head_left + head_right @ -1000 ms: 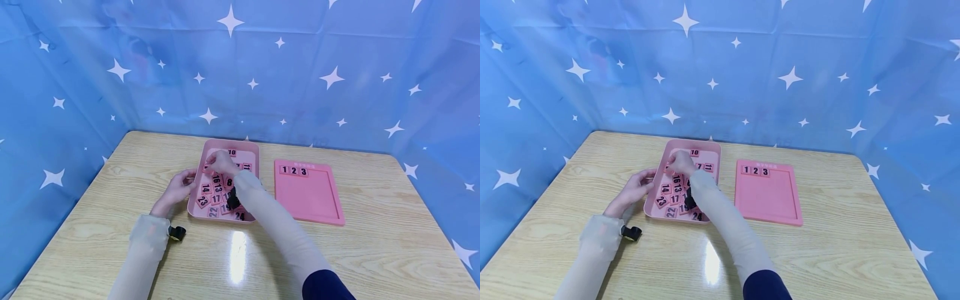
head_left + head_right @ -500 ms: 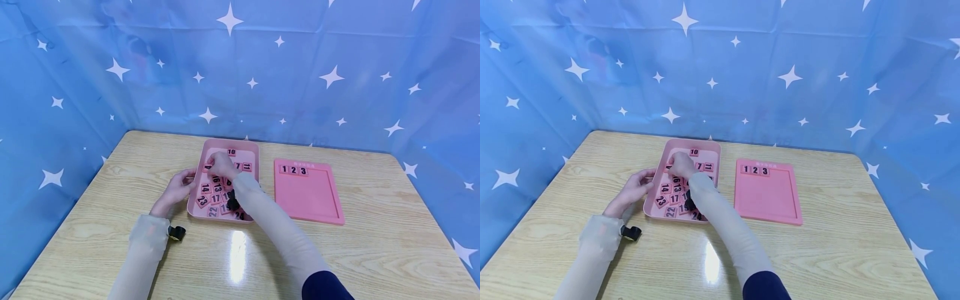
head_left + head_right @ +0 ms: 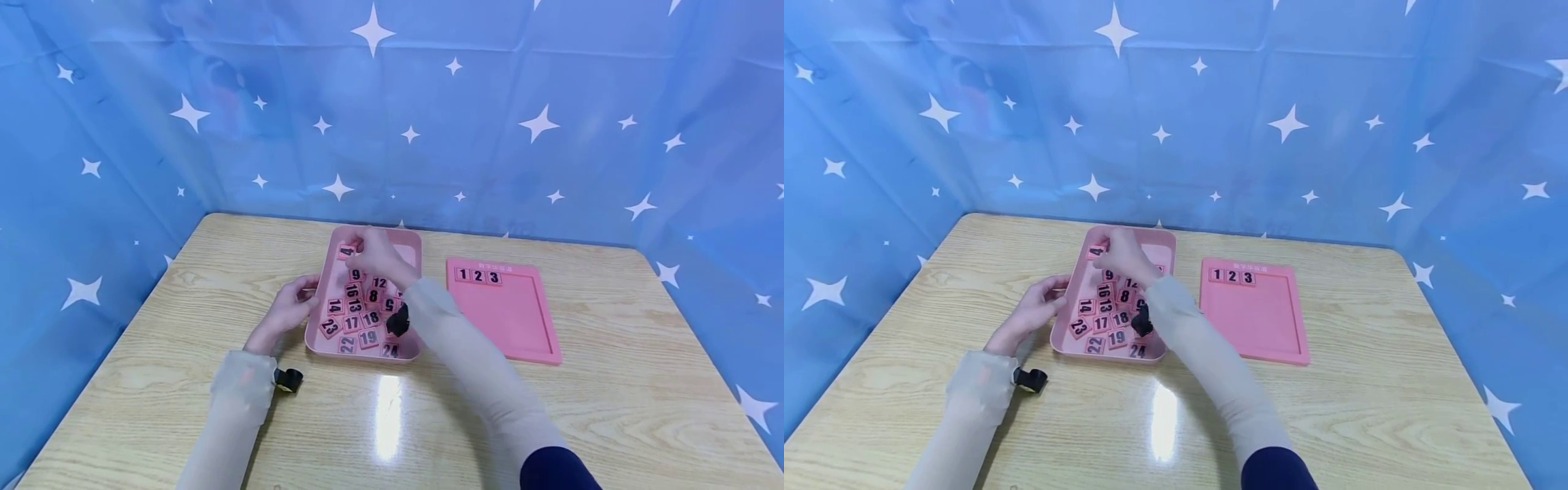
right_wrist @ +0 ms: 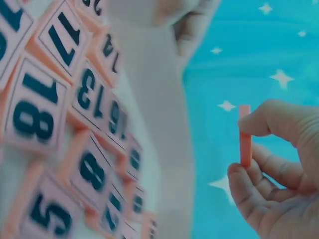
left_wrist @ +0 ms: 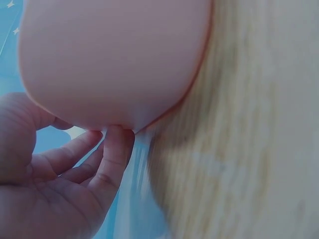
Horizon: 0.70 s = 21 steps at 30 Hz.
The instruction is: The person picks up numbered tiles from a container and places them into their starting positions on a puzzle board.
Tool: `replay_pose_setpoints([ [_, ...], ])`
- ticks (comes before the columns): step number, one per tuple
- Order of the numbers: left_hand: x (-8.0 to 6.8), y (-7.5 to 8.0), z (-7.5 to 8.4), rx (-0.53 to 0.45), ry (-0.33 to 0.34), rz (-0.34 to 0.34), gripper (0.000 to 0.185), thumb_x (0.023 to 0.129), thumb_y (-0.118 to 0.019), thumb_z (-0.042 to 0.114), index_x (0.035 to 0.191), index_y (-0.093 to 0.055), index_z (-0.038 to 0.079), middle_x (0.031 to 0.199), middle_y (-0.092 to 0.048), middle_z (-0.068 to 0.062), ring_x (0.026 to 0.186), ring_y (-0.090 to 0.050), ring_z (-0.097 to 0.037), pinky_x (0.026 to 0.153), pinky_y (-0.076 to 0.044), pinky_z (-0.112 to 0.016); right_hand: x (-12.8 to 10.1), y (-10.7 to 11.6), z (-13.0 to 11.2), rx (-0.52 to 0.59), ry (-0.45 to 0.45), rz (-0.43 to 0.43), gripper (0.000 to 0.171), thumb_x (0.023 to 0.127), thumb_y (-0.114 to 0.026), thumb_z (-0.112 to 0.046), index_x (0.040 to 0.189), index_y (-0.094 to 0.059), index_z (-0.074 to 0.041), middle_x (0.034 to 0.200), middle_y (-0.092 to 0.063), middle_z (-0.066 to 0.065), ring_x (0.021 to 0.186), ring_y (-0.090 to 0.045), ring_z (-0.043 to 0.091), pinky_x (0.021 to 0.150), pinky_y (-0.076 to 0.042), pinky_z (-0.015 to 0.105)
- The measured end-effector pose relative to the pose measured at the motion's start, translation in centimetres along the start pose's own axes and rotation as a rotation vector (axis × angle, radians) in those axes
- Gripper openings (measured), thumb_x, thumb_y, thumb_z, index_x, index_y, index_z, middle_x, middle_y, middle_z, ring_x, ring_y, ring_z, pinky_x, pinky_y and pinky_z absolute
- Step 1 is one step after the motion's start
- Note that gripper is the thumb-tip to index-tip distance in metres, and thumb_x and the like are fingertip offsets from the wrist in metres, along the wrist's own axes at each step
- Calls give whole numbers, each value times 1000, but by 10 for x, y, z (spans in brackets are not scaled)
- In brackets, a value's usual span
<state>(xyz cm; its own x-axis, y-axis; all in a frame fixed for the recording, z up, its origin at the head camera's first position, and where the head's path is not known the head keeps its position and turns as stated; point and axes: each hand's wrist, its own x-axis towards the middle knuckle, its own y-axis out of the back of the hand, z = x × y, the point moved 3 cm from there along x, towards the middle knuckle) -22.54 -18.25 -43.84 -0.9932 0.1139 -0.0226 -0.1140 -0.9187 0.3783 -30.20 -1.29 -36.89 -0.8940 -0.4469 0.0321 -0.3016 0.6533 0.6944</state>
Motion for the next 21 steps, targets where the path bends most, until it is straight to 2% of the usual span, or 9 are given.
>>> replay_pose_setpoints([
  [5,0,0,1,-4,23,-4,45,87,-49,-6,132,-43,-11,125,-50,-29,107,-51,-37,87,-48,-37,-24,29,5,-40,33,39,29,74,-73,-5,102,-64,-3,93,-60,7,85,-55,19,75,-49,27],
  [9,-1,-1,2,-16,43,1,45,87,-49,-7,132,-44,-10,124,-50,-28,107,-51,-37,85,-49,-35,-49,47,25,-7,68,68,30,71,-73,-1,99,-64,0,94,-62,12,85,-57,22,78,-50,31],
  [11,-2,-1,2,-24,45,3,45,87,-48,-7,132,-44,-10,124,-50,-28,107,-51,-37,84,-49,-34,-63,55,40,14,40,78,32,71,-73,-1,102,-63,0,97,-61,13,87,-57,23,80,-50,33],
  [15,-2,-2,1,-22,47,4,46,87,-49,-6,132,-44,-10,124,-50,-28,107,-51,-37,82,-48,-30,-90,71,70,-19,-26,117,35,73,-73,-2,106,-63,2,98,-60,14,88,-58,27,81,-50,37],
  [21,0,-3,0,-18,47,9,47,86,-49,-7,132,-44,-10,123,-50,-28,104,-51,-36,80,-47,-27,-120,90,112,8,-69,173,31,73,-71,2,103,-62,9,93,-59,19,84,-56,29,75,-49,37],
])
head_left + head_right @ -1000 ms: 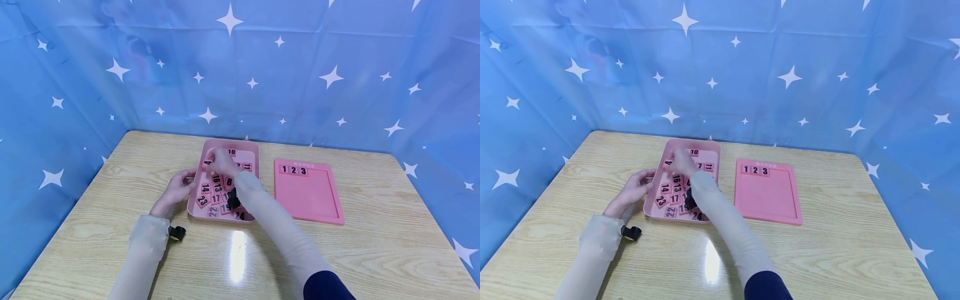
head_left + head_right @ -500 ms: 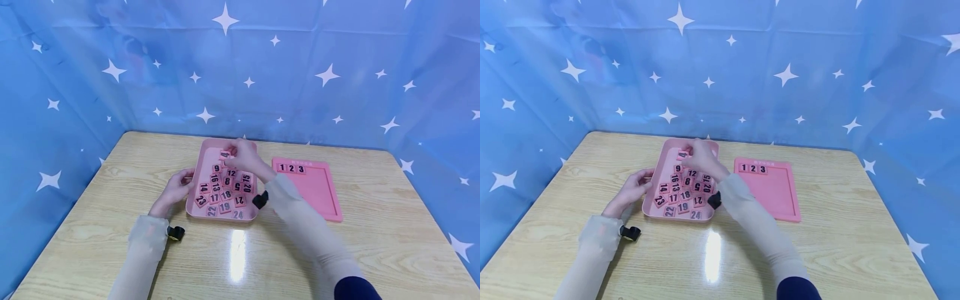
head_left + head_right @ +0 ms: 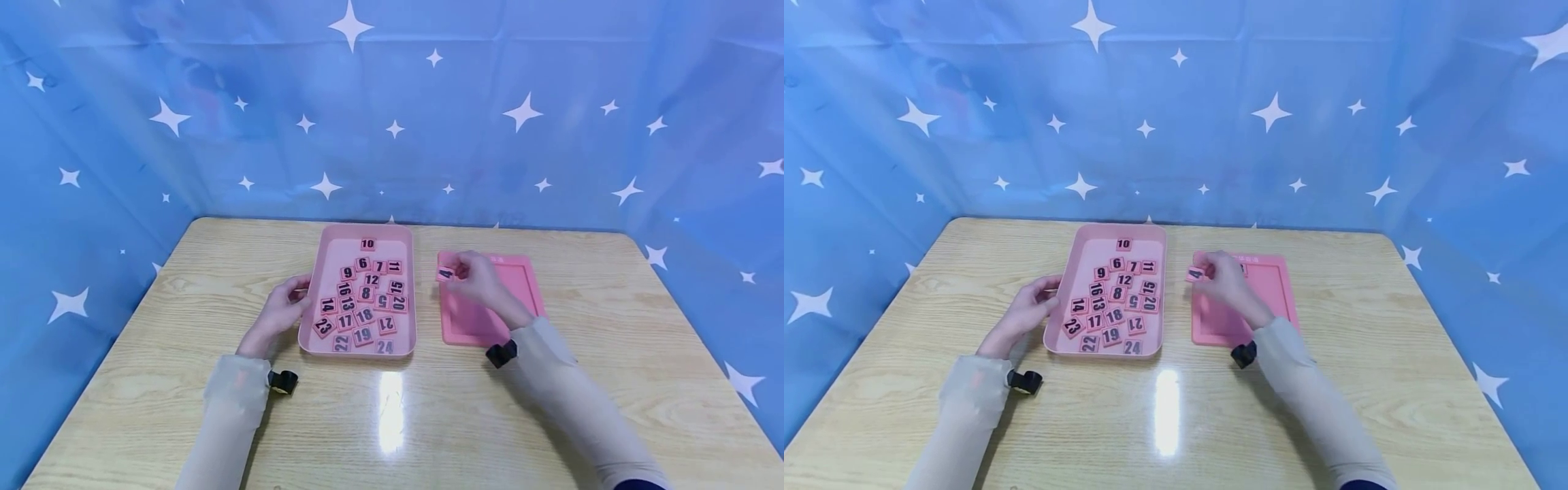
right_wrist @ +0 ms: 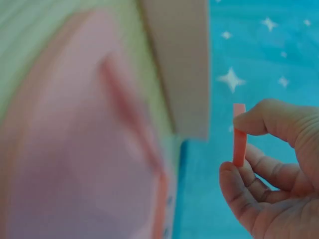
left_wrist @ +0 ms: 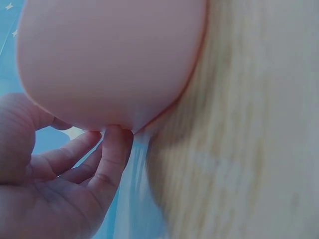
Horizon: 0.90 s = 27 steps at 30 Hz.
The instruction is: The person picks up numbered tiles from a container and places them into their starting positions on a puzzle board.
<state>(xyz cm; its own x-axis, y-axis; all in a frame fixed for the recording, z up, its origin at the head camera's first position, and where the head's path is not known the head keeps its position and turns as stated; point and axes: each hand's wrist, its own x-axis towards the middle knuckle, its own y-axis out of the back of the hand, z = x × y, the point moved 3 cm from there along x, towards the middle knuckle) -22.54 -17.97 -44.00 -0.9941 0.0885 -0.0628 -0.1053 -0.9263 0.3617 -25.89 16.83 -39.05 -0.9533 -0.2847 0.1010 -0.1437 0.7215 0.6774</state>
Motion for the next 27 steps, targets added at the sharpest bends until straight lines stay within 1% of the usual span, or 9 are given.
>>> replay_pose_setpoints([
  [4,0,0,0,7,-14,4,47,85,-49,-7,131,-44,-10,122,-51,-28,103,-51,-34,80,-46,-26,-9,12,27,-25,-34,18,28,76,-69,2,102,-62,9,93,-60,19,83,-55,29,75,-48,37],
  [7,-1,0,0,5,-16,6,46,85,-49,-7,131,-44,-10,122,-51,-28,102,-51,-34,79,-46,-25,-15,22,43,-58,-62,34,29,77,-71,0,102,-62,10,92,-60,20,82,-55,29,74,-48,37],
  [9,-1,1,0,6,-14,5,46,85,-49,-7,131,-44,-11,122,-51,-28,103,-51,-34,79,-46,-26,-19,28,52,-82,-75,40,28,77,-73,-3,100,-62,10,90,-60,19,80,-56,28,73,-48,36],
  [13,0,1,1,13,-4,2,46,86,-49,-6,132,-44,-10,123,-50,-28,104,-51,-34,81,-47,-27,-24,39,66,-128,-108,48,31,76,-75,-6,100,-63,9,88,-62,18,78,-57,27,70,-49,33],
  [16,1,1,2,12,-3,1,46,86,-49,-6,132,-44,-9,123,-50,-27,104,-51,-34,80,-47,-26,-27,45,72,-175,-115,59,33,76,-75,-5,102,-63,10,88,-64,19,76,-59,27,68,-49,33],
  [20,1,1,2,9,-10,0,46,86,-49,-6,132,-44,-10,123,-50,-28,104,-51,-35,77,-47,-24,-29,50,76,-234,-117,73,30,75,-74,-4,99,-63,10,83,-64,18,73,-58,25,65,-47,32],
  [24,0,1,2,12,-9,-3,46,86,-49,-6,132,-44,-10,123,-51,-28,104,-51,-35,77,-46,-24,-30,53,78,-270,-134,73,25,77,-73,-9,94,-65,8,77,-65,15,68,-57,22,62,-45,31],
  [27,-1,2,2,7,-8,-6,47,86,-49,-6,132,-44,-10,123,-50,-28,104,-51,-35,77,-46,-24,-29,54,80,-280,-169,56,24,81,-72,-13,92,-65,7,76,-65,13,65,-56,20,60,-43,30],
])
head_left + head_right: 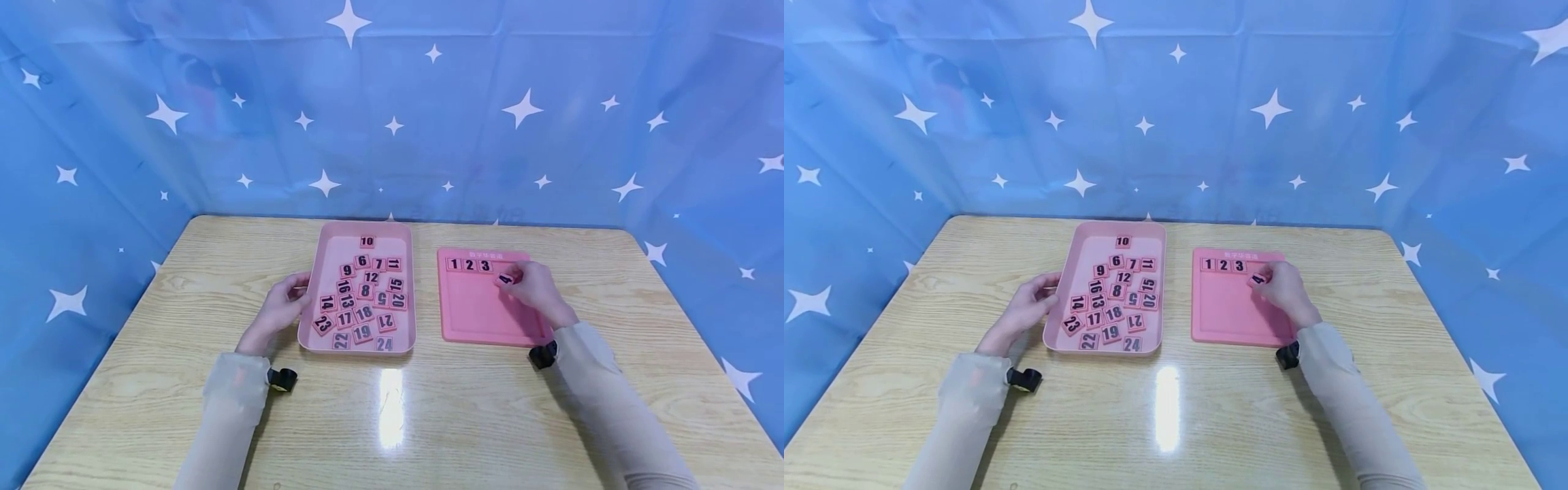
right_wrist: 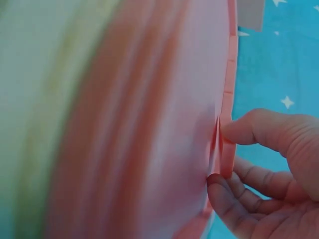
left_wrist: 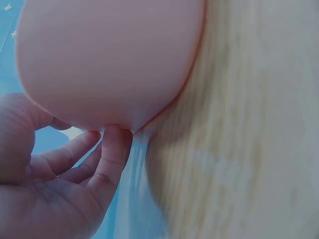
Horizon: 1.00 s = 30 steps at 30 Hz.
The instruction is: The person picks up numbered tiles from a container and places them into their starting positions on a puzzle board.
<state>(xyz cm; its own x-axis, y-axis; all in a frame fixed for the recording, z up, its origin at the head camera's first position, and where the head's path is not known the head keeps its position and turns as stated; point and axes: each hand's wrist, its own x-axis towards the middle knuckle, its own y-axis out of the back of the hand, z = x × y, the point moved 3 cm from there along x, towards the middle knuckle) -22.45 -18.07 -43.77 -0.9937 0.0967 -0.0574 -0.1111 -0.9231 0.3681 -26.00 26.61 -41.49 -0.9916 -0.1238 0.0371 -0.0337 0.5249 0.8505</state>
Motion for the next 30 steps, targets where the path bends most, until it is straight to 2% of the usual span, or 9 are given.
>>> replay_pose_setpoints([
  [8,0,0,0,7,1,-1,46,87,-49,-6,133,-44,-9,124,-50,-28,104,-51,-35,79,-46,-25,6,3,4,5,-123,-46,30,81,-71,-11,99,-62,11,97,-62,25,80,-58,29,71,-48,40],
  [12,0,-1,0,9,-1,-1,46,87,-49,-6,132,-44,-10,123,-50,-28,105,-51,-35,79,-46,-24,9,3,5,16,-182,-62,31,81,-71,-14,98,-61,10,97,-61,24,78,-56,27,72,-47,39],
  [15,0,-1,0,4,-8,4,46,86,-48,-6,132,-44,-11,122,-51,-29,104,-52,-37,77,-47,-23,10,4,6,3,-191,-65,29,81,-72,-16,93,-61,7,89,-61,18,71,-54,21,68,-46,35],
  [17,0,0,1,4,-16,6,47,85,-48,-7,131,-44,-11,121,-51,-30,103,-52,-37,76,-47,-22,11,5,6,-3,-189,-76,25,80,-73,-17,81,-60,4,74,-59,11,61,-48,16,61,-43,31],
  [19,1,0,1,4,-18,4,47,85,-48,-7,131,-44,-11,121,-51,-29,103,-52,-37,75,-47,-22,12,6,6,-13,-184,-89,27,80,-73,-17,67,-55,-2,59,-51,4,52,-39,12,54,-36,28],
  [21,0,-1,1,2,-17,2,47,84,-48,-7,131,-44,-11,121,-51,-29,102,-52,-36,75,-47,-22,13,6,7,-17,-174,-99,38,80,-73,-18,55,-46,-8,49,-39,-3,47,-28,10,50,-29,27],
  [23,0,-1,2,-1,-14,3,47,84,-48,-7,131,-44,-10,121,-51,-29,102,-52,-36,74,-47,-21,13,7,7,-28,-155,-95,48,80,-73,-20,50,-37,-13,46,-28,-6,46,-20,10,49,-24,26],
  [26,0,0,3,-11,-20,3,46,85,-48,-7,131,-44,-12,121,-51,-30,103,-52,-37,73,-47,-19,14,7,7,-37,-122,-74,52,80,-73,-24,46,-35,-16,44,-24,-8,44,-18,8,47,-22,25],
  [30,0,0,3,-22,-31,-2,45,86,-49,-7,130,-43,-13,122,-50,-32,104,-52,-39,73,-46,-18,13,6,8,-33,-110,-67,49,80,-74,-28,48,-40,-14,43,-29,-7,43,-22,8,45,-23,23],
])
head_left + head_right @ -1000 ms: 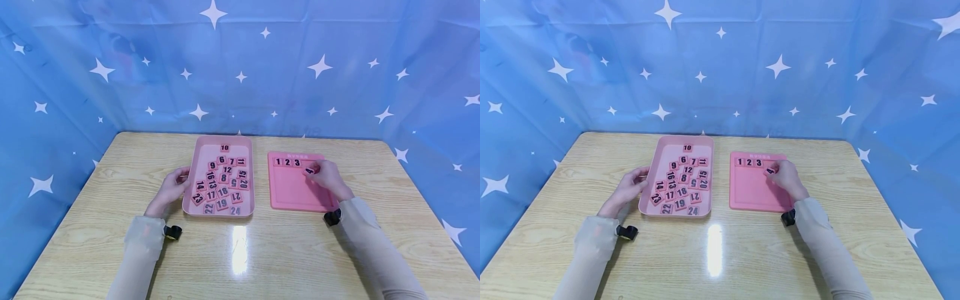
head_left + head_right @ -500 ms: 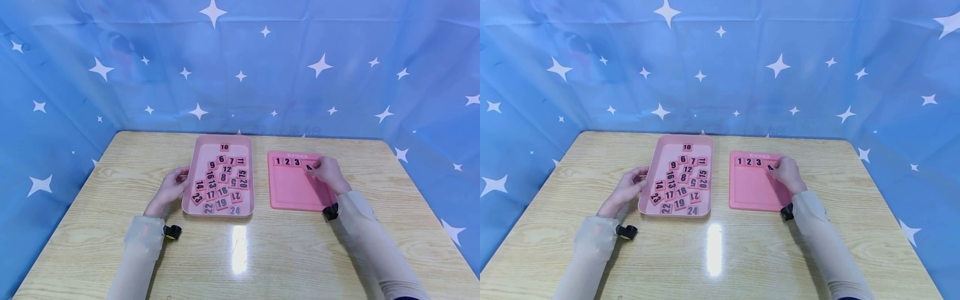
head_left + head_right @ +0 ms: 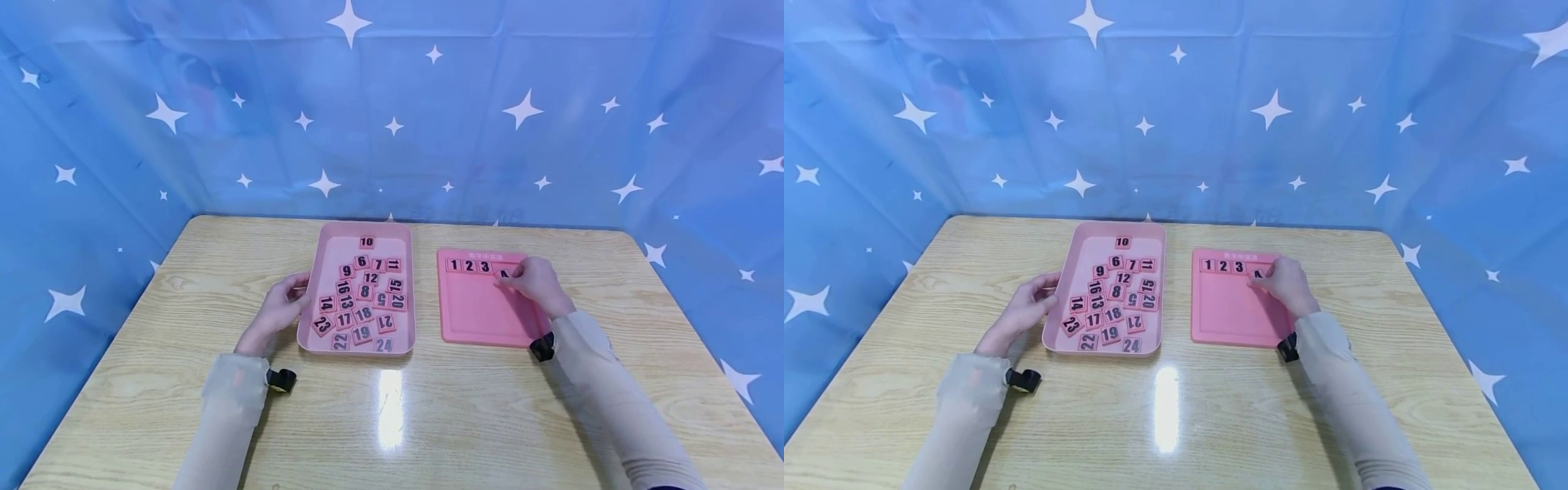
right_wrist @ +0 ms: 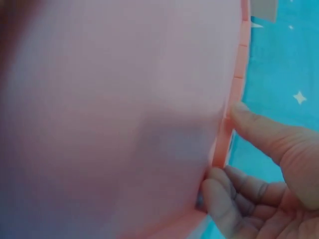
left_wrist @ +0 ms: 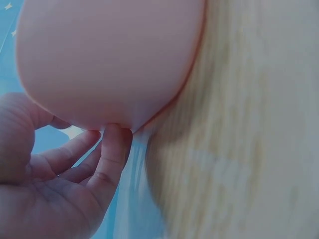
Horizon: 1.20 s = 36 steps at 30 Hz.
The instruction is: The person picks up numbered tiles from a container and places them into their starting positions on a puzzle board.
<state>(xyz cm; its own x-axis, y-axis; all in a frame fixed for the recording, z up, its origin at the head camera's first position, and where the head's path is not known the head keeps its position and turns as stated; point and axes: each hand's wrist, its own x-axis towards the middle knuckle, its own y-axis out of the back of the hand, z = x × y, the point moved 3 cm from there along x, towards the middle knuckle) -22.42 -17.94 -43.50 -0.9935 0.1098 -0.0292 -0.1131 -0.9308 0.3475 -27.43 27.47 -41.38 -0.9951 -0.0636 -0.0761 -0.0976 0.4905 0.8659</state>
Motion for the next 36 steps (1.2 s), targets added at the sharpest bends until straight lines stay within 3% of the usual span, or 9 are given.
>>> replay_pose_setpoints([
  [3,0,0,0,-6,1,-1,45,86,-49,-8,131,-43,-13,123,-50,-32,104,-52,-39,74,-46,-18,-1,1,1,-1,11,0,37,78,-75,-25,56,-52,-7,48,-42,-4,47,-32,9,49,-29,24],
  [6,0,0,-1,-3,3,2,45,86,-49,-8,130,-44,-13,123,-50,-31,104,-53,-38,74,-46,-19,-2,3,2,20,16,-26,22,78,-74,-16,75,-62,3,62,-58,5,55,-47,12,53,-40,26],
  [10,0,-1,-2,0,6,1,45,86,-49,-7,130,-44,-12,122,-51,-30,103,-53,-37,74,-47,-20,-1,5,4,63,-14,-79,19,80,-70,-7,88,-64,10,76,-63,16,62,-57,17,54,-46,27],
  [14,0,0,-3,-4,15,-2,46,85,-49,-7,131,-44,-11,122,-51,-29,104,-53,-37,75,-48,-22,5,6,5,67,-45,-108,18,83,-68,-9,85,-65,8,69,-62,12,59,-56,17,51,-45,27],
  [19,0,0,-3,3,21,-1,47,85,-49,-7,131,-44,-11,123,-51,-29,104,-53,-37,74,-48,-21,13,6,5,22,-22,-123,19,86,-67,-12,77,-64,4,58,-58,8,50,-50,13,48,-42,27],
  [31,1,1,-4,11,41,-3,47,86,-49,-6,132,-43,-10,125,-50,-28,107,-51,-37,80,-48,-26,19,7,4,20,-48,-187,18,87,-65,-12,80,-65,5,63,-61,8,55,-55,16,51,-47,27],
  [36,0,1,-2,7,40,-9,47,87,-49,-6,133,-42,-11,126,-49,-29,108,-51,-38,84,-49,-32,20,20,-10,2,-11,-195,23,83,-69,-14,83,-68,9,64,-65,12,56,-58,19,52,-47,28],
])
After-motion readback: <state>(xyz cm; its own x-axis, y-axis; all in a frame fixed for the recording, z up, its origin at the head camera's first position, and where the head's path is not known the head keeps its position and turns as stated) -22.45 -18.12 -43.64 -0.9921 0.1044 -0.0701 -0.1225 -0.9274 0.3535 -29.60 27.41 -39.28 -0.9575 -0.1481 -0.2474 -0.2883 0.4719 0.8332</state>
